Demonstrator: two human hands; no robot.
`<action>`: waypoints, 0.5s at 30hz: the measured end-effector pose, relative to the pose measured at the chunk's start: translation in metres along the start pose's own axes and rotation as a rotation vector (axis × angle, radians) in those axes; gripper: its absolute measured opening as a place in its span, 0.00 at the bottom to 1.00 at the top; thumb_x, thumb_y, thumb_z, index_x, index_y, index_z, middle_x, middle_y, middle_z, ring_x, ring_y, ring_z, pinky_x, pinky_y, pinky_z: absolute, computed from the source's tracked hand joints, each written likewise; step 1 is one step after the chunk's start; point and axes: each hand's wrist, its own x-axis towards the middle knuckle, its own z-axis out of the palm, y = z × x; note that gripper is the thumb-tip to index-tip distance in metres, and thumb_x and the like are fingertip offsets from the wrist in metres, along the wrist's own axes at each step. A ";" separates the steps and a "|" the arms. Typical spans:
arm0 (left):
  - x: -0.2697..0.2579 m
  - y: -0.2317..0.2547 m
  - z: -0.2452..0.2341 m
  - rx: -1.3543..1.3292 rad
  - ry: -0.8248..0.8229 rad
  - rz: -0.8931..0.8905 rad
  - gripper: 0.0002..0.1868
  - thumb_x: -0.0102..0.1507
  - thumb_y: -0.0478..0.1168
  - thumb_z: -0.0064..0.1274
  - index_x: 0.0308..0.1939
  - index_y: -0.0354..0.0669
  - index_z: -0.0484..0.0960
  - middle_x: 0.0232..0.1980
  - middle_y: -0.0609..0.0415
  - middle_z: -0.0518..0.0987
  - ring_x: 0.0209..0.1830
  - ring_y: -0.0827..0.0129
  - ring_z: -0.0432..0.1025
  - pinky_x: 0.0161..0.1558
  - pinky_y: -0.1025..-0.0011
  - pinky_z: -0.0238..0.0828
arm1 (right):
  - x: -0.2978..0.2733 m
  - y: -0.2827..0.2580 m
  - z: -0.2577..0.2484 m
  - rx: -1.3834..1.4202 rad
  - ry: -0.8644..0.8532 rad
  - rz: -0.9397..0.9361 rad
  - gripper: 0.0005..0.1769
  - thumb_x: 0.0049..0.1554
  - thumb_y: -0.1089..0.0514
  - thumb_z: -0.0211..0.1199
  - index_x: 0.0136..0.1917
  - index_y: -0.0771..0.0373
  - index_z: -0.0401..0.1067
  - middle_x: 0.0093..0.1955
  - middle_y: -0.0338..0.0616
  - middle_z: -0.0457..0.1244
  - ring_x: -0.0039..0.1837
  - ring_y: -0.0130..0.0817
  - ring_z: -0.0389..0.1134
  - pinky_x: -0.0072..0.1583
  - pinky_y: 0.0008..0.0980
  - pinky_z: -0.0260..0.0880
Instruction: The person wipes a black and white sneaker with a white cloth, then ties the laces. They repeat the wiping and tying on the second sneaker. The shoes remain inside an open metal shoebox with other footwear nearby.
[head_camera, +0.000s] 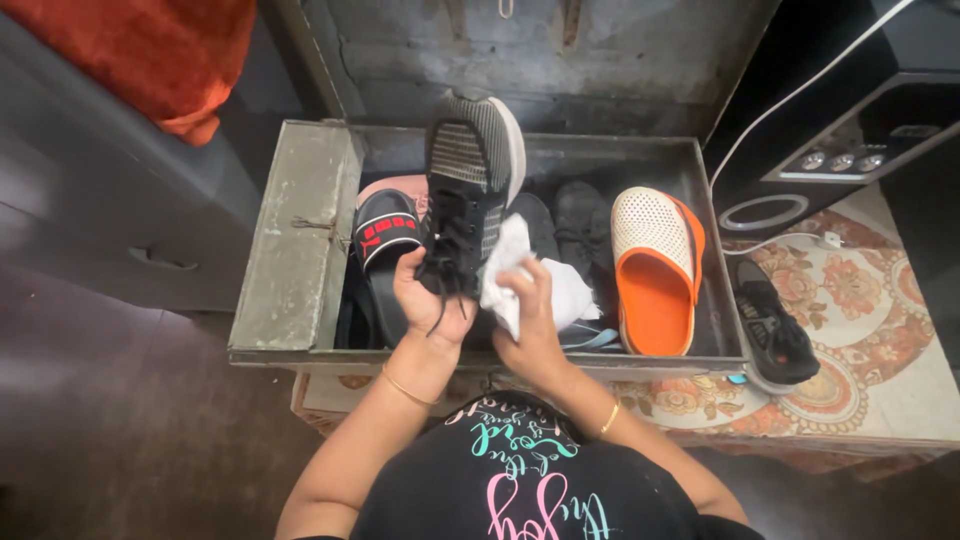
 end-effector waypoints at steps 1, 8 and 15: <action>0.002 0.000 0.002 -0.001 0.001 -0.001 0.24 0.61 0.46 0.47 0.55 0.34 0.80 0.55 0.44 0.83 0.56 0.54 0.77 0.65 0.58 0.70 | -0.002 -0.001 -0.002 -0.001 0.000 0.002 0.42 0.45 0.72 0.60 0.72 0.56 0.59 0.76 0.64 0.45 0.80 0.62 0.47 0.78 0.51 0.48; 0.016 -0.022 -0.001 -0.005 -0.042 0.045 0.25 0.60 0.47 0.48 0.56 0.35 0.80 0.56 0.45 0.82 0.58 0.52 0.75 0.65 0.56 0.68 | 0.023 -0.002 -0.017 0.016 -0.078 0.150 0.34 0.41 0.58 0.77 0.58 0.62 0.64 0.57 0.57 0.57 0.62 0.53 0.62 0.63 0.42 0.64; 0.044 -0.019 -0.095 0.044 0.074 -0.047 0.17 0.68 0.39 0.52 0.56 0.29 0.74 0.51 0.40 0.82 0.52 0.53 0.74 0.61 0.59 0.70 | 0.057 0.047 -0.008 -0.259 -0.163 0.258 0.27 0.44 0.53 0.74 0.54 0.62 0.69 0.45 0.58 0.68 0.49 0.59 0.70 0.48 0.48 0.69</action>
